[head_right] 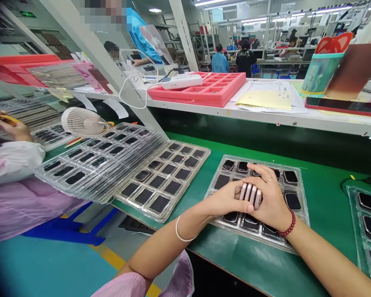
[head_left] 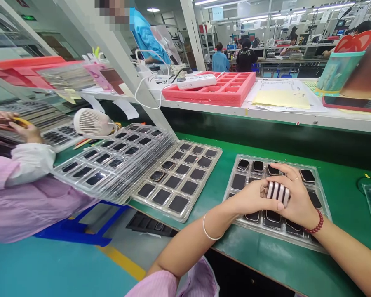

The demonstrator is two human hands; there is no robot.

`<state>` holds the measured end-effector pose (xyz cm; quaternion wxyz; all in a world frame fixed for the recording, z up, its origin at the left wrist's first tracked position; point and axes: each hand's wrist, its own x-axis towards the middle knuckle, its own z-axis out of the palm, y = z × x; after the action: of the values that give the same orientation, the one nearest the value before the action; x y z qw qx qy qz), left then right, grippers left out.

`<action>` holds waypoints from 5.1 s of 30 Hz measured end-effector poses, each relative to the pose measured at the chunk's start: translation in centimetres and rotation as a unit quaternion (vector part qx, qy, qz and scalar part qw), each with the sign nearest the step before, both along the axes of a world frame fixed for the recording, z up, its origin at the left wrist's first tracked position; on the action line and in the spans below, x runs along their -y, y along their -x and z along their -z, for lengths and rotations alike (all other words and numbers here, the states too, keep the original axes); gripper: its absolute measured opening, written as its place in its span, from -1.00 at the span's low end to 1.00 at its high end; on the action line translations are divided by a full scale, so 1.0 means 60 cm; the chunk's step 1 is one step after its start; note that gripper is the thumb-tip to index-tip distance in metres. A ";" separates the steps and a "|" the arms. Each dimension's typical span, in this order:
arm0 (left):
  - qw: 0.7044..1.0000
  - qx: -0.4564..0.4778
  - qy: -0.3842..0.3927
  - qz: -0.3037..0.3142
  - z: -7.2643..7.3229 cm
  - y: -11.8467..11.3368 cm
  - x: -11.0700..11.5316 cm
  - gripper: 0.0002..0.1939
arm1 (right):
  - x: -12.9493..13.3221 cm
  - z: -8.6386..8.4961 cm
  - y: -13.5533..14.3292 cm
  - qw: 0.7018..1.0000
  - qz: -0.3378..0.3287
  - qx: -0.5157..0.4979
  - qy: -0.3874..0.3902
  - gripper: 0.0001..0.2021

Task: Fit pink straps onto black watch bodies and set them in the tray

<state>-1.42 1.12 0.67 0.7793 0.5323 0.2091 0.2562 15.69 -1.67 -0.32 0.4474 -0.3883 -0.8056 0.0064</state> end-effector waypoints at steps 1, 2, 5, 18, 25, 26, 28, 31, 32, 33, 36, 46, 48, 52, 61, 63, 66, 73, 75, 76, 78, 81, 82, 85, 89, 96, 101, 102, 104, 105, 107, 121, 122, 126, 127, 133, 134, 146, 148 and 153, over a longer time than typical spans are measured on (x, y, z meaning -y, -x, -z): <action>1.000 0.008 0.005 -0.002 0.001 0.000 -0.001 -0.50 | 0.000 0.000 0.001 1.000 -0.002 0.002 0.002 -0.69; 1.000 0.014 0.007 -0.002 0.001 -0.001 -0.001 -0.52 | 0.000 -0.001 0.001 1.000 -0.003 0.003 0.005 -0.69; 1.000 0.014 -0.002 -0.004 0.005 -0.001 -0.003 -0.55 | 0.001 -0.001 0.002 1.000 -0.006 0.004 0.017 -0.68; 0.998 0.040 0.044 0.033 0.003 0.003 -0.012 -0.47 | 0.002 -0.010 -0.002 0.998 -0.037 -0.022 0.052 -0.58; 0.994 0.065 0.083 0.005 0.019 -0.003 -0.012 -0.40 | 0.000 -0.007 -0.005 0.996 -0.045 -0.042 0.066 -0.57; 0.993 0.068 0.098 -0.006 0.022 -0.004 -0.012 -0.40 | 0.000 -0.006 -0.006 0.995 -0.046 -0.043 0.071 -0.57; 0.990 0.069 0.119 -0.020 0.026 -0.005 -0.014 -0.41 | -0.001 -0.005 -0.007 0.995 -0.045 -0.041 0.080 -0.56; 0.990 0.068 0.122 -0.024 0.027 -0.004 -0.014 -0.46 | -0.002 -0.004 -0.008 0.994 -0.044 -0.034 0.091 -0.54; 0.990 0.069 0.119 -0.025 0.026 -0.004 -0.013 -0.46 | -0.002 -0.003 -0.008 0.994 -0.044 -0.032 0.092 -0.53; 0.991 0.069 0.115 -0.025 0.025 -0.003 -0.013 -0.46 | -0.002 -0.003 -0.008 0.994 -0.043 -0.031 0.092 -0.53; 0.991 0.066 0.116 -0.026 0.023 -0.003 -0.011 -0.45 | -0.002 -0.003 -0.008 0.994 -0.040 -0.034 0.091 -0.54; 0.989 0.066 0.129 -0.029 0.025 -0.008 -0.011 -0.46 | 0.000 -0.004 -0.004 0.996 -0.030 -0.048 0.064 -0.57; 0.990 0.056 0.124 -0.027 0.025 -0.007 -0.012 -0.45 | 0.000 -0.003 -0.004 0.996 -0.025 -0.053 0.063 -0.58; 0.993 0.031 0.113 -0.017 0.025 -0.004 -0.013 -0.42 | -0.002 0.000 -0.006 0.993 -0.009 -0.064 0.095 -0.59; 0.991 0.003 0.135 -0.023 0.038 -0.005 -0.018 -0.37 | -0.010 0.007 -0.006 0.971 0.006 -0.085 0.223 -0.73; 0.990 0.008 0.137 -0.019 0.040 -0.006 -0.019 -0.39 | -0.010 0.007 -0.006 0.970 0.005 -0.085 0.227 -0.73; 0.989 0.015 0.145 -0.020 0.042 -0.007 -0.020 -0.41 | -0.010 0.006 -0.007 0.968 0.005 -0.081 0.236 -0.73; 0.987 0.018 0.158 -0.026 0.040 -0.008 -0.019 -0.45 | -0.012 0.003 -0.006 0.957 -0.006 -0.099 0.272 -0.71; 0.987 0.016 0.156 -0.026 0.040 -0.008 -0.018 -0.47 | -0.012 0.003 -0.005 0.954 -0.005 -0.107 0.281 -0.71; 0.987 0.016 0.156 -0.026 0.041 -0.007 -0.019 -0.47 | -0.012 0.002 -0.005 0.953 -0.004 -0.108 0.284 -0.71; 0.987 0.015 0.158 -0.025 0.042 -0.007 -0.019 -0.48 | -0.012 0.002 -0.005 0.952 -0.003 -0.109 0.286 -0.71; 0.987 0.018 0.160 -0.022 0.044 -0.008 -0.020 -0.48 | -0.011 0.002 -0.004 0.954 -0.001 -0.108 0.280 -0.72; 0.987 0.019 0.159 -0.021 0.044 -0.008 -0.020 -0.47 | -0.011 0.002 -0.003 0.955 0.002 -0.106 0.276 -0.72; 0.988 0.020 0.154 -0.025 0.042 -0.009 -0.019 -0.44 | -0.009 0.003 -0.002 0.960 0.010 -0.098 0.260 -0.74; 0.990 0.008 0.135 -0.049 0.034 -0.010 -0.013 -0.37 | -0.005 0.003 -0.001 0.976 0.020 -0.078 0.201 -0.72; 0.995 0.029 0.082 -0.046 0.019 -0.008 -0.002 -0.38 | 0.000 -0.002 -0.001 0.998 -0.008 -0.032 0.047 -0.61; 0.999 0.022 0.046 -0.002 0.010 -0.002 -0.007 -0.38 | 0.004 -0.003 0.004 1.000 -0.009 -0.016 0.003 -0.62; 0.999 0.018 0.039 0.010 0.010 -0.001 -0.009 -0.40 | 0.005 -0.002 0.005 1.000 -0.009 -0.011 -0.003 -0.62; 0.999 0.009 0.023 0.023 0.009 0.001 -0.012 -0.46 | 0.007 -0.001 0.008 1.000 -0.010 -0.004 -0.010 -0.64; 1.000 0.005 0.015 0.027 0.010 0.001 -0.013 -0.49 | 0.007 0.000 0.008 1.000 -0.010 -0.003 -0.012 -0.64; 0.999 -0.001 0.004 0.037 0.011 0.002 -0.015 -0.51 | 0.008 0.002 0.009 1.000 -0.012 -0.005 -0.013 -0.65; 0.999 -0.005 0.005 0.046 0.004 0.002 -0.009 -0.50 | 0.005 0.000 0.004 1.000 -0.020 -0.008 -0.018 -0.67; 0.999 -0.004 0.005 0.045 0.004 0.001 -0.010 -0.49 | 0.004 0.000 0.004 1.000 -0.018 -0.007 -0.020 -0.67; 0.999 0.010 0.009 0.038 0.002 0.002 -0.014 -0.43 | 0.003 0.003 0.002 0.999 -0.002 0.016 -0.042 -0.64; 0.999 0.009 0.008 0.039 0.002 0.002 -0.015 -0.44 | 0.004 0.005 0.002 0.998 0.003 0.026 -0.051 -0.63; 0.994 -0.065 -0.086 -0.013 -0.002 0.008 -0.001 -0.54 | 0.013 0.008 0.006 0.993 0.033 0.073 -0.081 -0.49; 0.988 -0.076 -0.132 -0.037 -0.003 0.008 0.004 -0.53 | 0.013 0.007 0.006 0.994 0.045 0.067 -0.079 -0.44; 0.829 -0.064 -0.537 -0.142 0.013 -0.001 0.020 -0.55 | 0.002 0.013 -0.001 0.994 0.105 -0.039 0.000 -0.28; 0.817 -0.053 -0.555 -0.147 0.016 -0.001 0.020 -0.54 | 0.003 0.012 -0.001 0.994 0.100 -0.042 0.002 -0.29; 0.804 -0.062 -0.574 -0.145 0.017 0.001 0.021 -0.55 | 0.003 0.011 -0.002 0.994 0.095 -0.046 0.012 -0.30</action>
<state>-1.45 -0.17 -0.35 0.2706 0.8604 0.1471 0.4059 15.78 -1.86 -1.00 0.4779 -0.4675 -0.7436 -0.0087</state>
